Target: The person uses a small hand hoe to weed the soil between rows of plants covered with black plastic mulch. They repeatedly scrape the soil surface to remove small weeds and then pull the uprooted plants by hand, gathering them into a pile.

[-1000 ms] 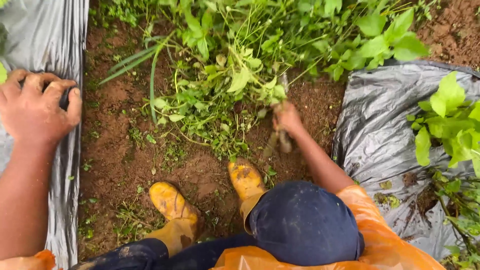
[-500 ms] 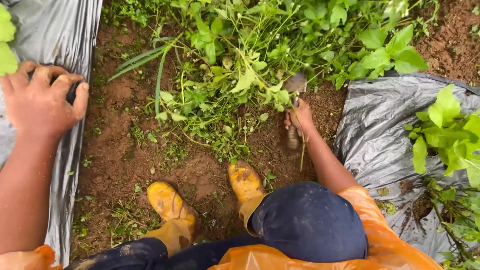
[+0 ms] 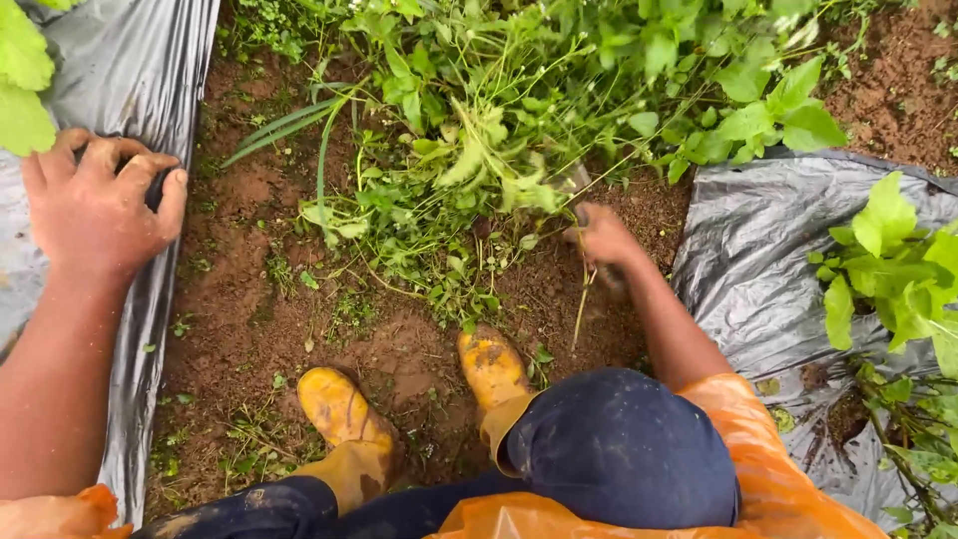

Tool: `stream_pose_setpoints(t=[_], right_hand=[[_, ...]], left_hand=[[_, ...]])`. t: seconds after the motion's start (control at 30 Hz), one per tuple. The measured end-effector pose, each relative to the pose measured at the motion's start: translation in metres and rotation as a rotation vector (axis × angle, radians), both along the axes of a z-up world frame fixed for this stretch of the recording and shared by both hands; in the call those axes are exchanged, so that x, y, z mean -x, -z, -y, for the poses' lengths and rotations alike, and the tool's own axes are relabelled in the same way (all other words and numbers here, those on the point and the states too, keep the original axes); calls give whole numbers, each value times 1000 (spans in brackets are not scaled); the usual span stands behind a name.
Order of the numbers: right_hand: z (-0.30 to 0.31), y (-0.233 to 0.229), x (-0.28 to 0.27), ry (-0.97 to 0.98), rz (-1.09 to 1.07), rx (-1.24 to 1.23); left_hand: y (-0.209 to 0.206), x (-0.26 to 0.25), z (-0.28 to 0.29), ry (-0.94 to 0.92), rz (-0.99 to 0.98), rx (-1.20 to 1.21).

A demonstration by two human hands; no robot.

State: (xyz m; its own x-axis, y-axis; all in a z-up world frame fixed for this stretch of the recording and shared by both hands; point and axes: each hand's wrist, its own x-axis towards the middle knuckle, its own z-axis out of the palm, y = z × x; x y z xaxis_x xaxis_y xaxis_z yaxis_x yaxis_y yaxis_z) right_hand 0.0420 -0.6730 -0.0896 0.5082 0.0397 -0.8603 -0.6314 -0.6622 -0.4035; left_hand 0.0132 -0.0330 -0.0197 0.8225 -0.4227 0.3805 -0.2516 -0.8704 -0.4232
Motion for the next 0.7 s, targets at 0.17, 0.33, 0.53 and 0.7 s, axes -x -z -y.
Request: stream_pose_setpoints(t=[0.17,0.33,0.53,0.7], right_hand=[[-23,2,1,317,65,91],[-30,-6,4,-156,83,119],[-15,75,4,-101,100,93],[-10,14,-6,99,32,-61]], left_hand=[[5,1,-1,-5,10,4],[0,-3,2,37,19,36],[3,-3,-1,65,16,91],[-2,-2,2,46,-11,80]])
